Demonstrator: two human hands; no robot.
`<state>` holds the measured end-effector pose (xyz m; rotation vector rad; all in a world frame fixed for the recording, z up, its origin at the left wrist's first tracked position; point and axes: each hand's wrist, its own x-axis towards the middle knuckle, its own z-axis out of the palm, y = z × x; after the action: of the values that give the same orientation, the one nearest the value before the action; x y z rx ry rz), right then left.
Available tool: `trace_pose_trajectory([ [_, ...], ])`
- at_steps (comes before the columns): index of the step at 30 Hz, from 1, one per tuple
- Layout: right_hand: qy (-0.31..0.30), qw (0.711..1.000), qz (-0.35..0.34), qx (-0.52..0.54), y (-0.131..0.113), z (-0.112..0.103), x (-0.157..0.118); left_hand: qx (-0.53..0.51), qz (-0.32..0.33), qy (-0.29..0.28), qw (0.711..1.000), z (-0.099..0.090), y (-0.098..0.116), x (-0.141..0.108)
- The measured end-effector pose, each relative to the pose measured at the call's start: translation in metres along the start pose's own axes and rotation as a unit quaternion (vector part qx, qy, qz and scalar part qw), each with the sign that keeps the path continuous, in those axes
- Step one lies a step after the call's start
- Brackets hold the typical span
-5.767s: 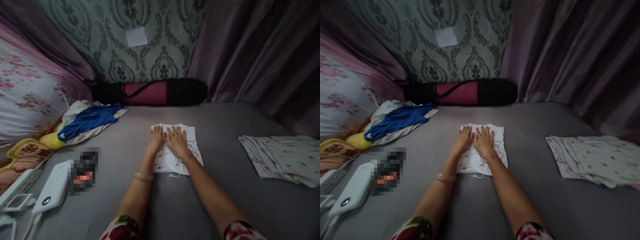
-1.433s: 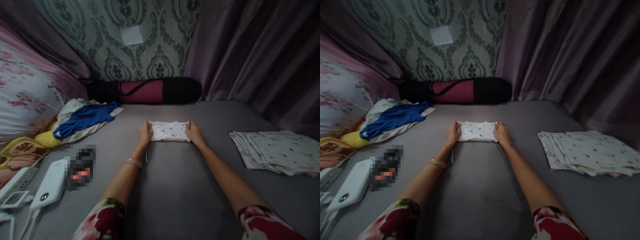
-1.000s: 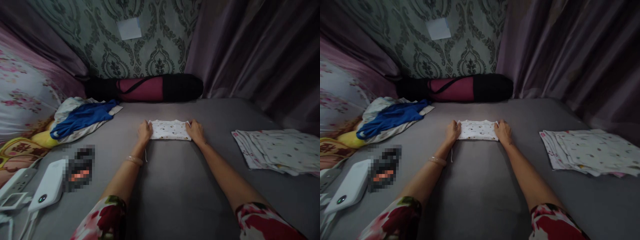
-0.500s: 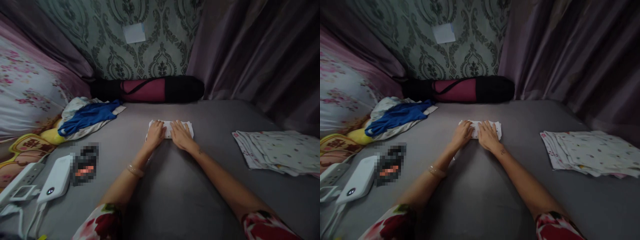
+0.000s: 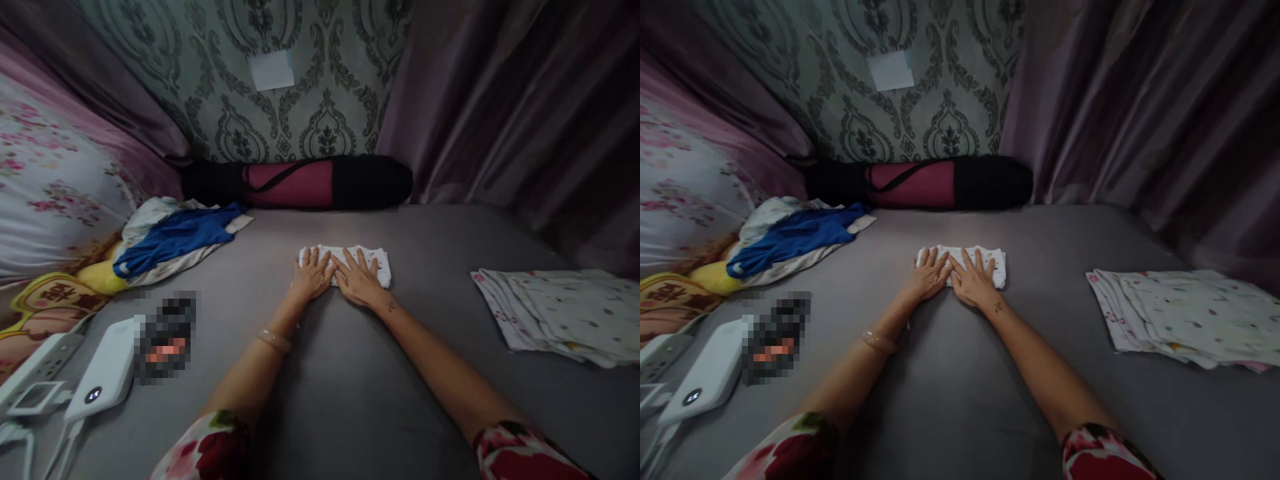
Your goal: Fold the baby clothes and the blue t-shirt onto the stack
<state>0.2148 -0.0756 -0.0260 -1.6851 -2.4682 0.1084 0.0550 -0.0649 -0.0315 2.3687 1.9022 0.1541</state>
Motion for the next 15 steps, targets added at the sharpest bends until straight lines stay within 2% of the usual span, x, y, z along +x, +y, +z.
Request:
trace_pose_trajectory([
  [7, -0.042, 0.998, 0.021, 0.04, 0.001, -0.001, 0.005, -0.017, -0.019, -0.042, 0.999, -0.001, -0.002, 0.005],
  [10, -0.069, 0.995, 0.028, 0.064, 0.003, -0.006, 0.008, -0.029, -0.021, -0.044, 0.998, -0.003, -0.001, 0.004],
  [12, -0.045, 0.996, 0.043, 0.064, 0.007, -0.007, 0.009, -0.03, -0.025, -0.039, 0.998, -0.004, -0.001, 0.003],
  [15, 0.048, 0.995, 0.085, 0.017, 0.018, -0.003, 0.007, -0.031, -0.028, -0.032, 0.999, -0.001, -0.001, 0.003],
])
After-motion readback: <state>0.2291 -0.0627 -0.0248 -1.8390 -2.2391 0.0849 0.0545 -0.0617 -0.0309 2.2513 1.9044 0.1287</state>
